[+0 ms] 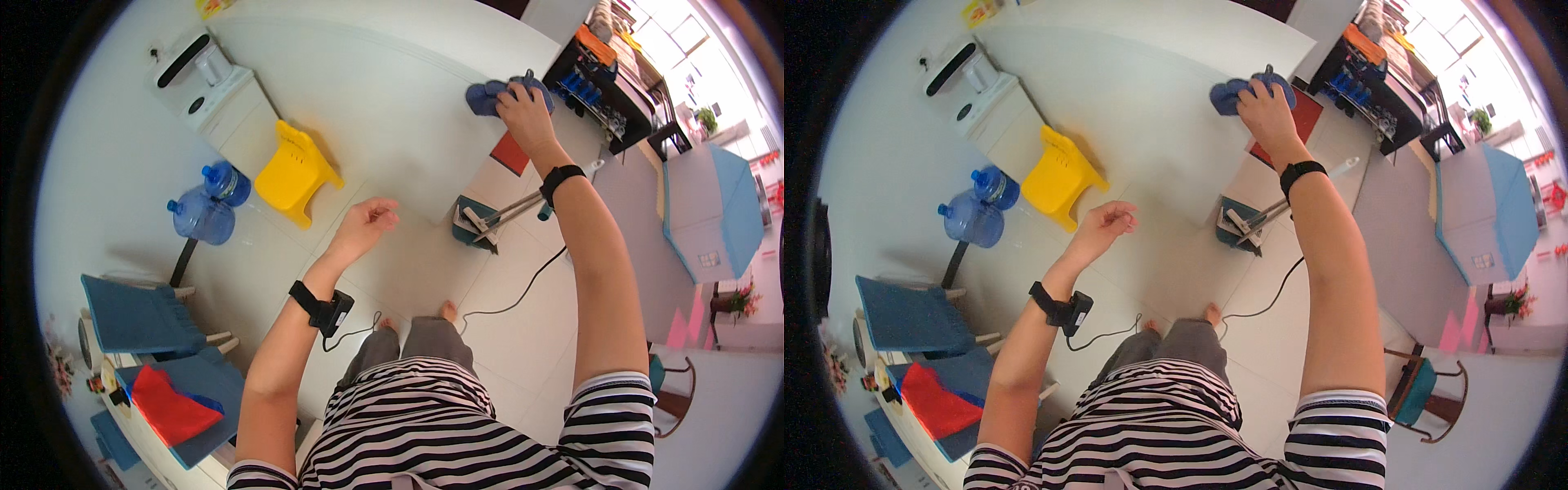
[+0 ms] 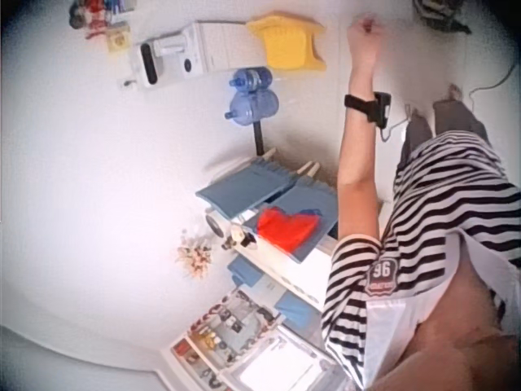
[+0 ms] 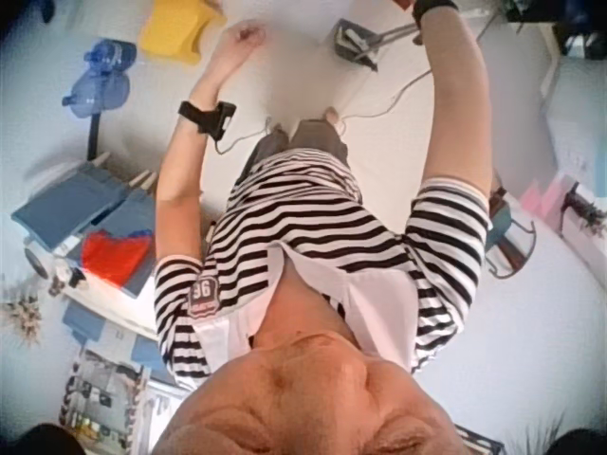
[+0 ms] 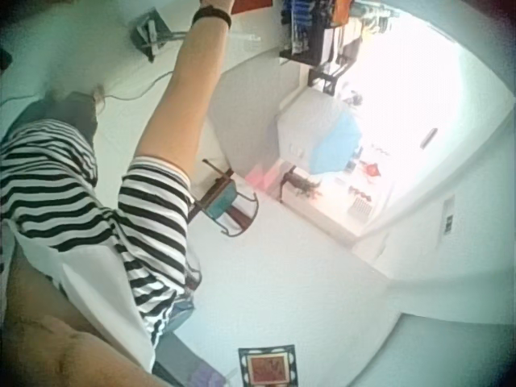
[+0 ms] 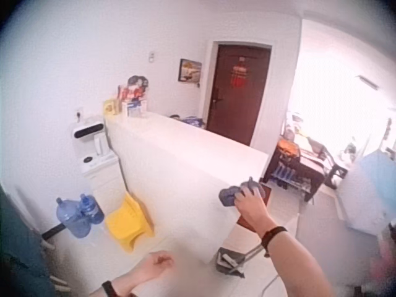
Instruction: The person wipes the top of a white cabinet and the side of a water dispenser with a blue cloth by hand, moving around the furniture to reach different surfaces.
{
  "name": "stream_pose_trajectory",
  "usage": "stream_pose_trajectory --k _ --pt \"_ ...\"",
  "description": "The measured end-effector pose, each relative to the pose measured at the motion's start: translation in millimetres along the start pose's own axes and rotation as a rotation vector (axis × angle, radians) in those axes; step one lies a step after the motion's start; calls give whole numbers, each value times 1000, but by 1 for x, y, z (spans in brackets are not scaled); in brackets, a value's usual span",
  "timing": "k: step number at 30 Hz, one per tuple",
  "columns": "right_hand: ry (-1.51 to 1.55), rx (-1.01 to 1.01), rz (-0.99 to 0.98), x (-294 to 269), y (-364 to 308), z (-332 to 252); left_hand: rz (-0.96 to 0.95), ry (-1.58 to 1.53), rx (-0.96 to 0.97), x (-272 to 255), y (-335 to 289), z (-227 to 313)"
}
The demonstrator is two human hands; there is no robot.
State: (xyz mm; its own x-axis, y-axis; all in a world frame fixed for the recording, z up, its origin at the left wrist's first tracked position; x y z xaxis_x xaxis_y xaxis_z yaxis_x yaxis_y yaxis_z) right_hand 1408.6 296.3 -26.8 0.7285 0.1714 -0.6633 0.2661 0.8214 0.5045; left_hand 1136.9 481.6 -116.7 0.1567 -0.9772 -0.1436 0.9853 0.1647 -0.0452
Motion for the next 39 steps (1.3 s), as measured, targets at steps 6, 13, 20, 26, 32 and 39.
stream_pose_trajectory --k 6,13,20,26,32,39 --pt "176 454 179 -49 -7 41 59 -42 44 37 32 40" --pt "550 717 436 -87 -99 138 102 -45 234 142 94 103" --pt "1229 1349 379 -79 -229 197 184 -109 356 252 117 153" --pt "1767 1589 357 -27 -305 210 192 -439 394 356 136 206" --pt "1907 1646 239 46 -334 234 128 -405 486 434 224 245" --pt "1951 1486 71 104 -304 271 394 -824 657 446 351 306"
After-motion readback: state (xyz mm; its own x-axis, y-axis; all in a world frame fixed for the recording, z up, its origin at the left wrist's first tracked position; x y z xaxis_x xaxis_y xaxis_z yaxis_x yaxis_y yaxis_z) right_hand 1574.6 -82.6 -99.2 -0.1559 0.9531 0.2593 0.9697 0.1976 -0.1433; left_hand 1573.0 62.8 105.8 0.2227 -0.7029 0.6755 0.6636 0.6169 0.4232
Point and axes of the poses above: each hand's wrist, its own y-axis towards the middle knuckle, its own x-axis out of the palm, z = x × y, the point moved 2 cm from there along y, towards the middle knuckle, and after that the axes turned 7 degrees about x, right-handed, at the moved point
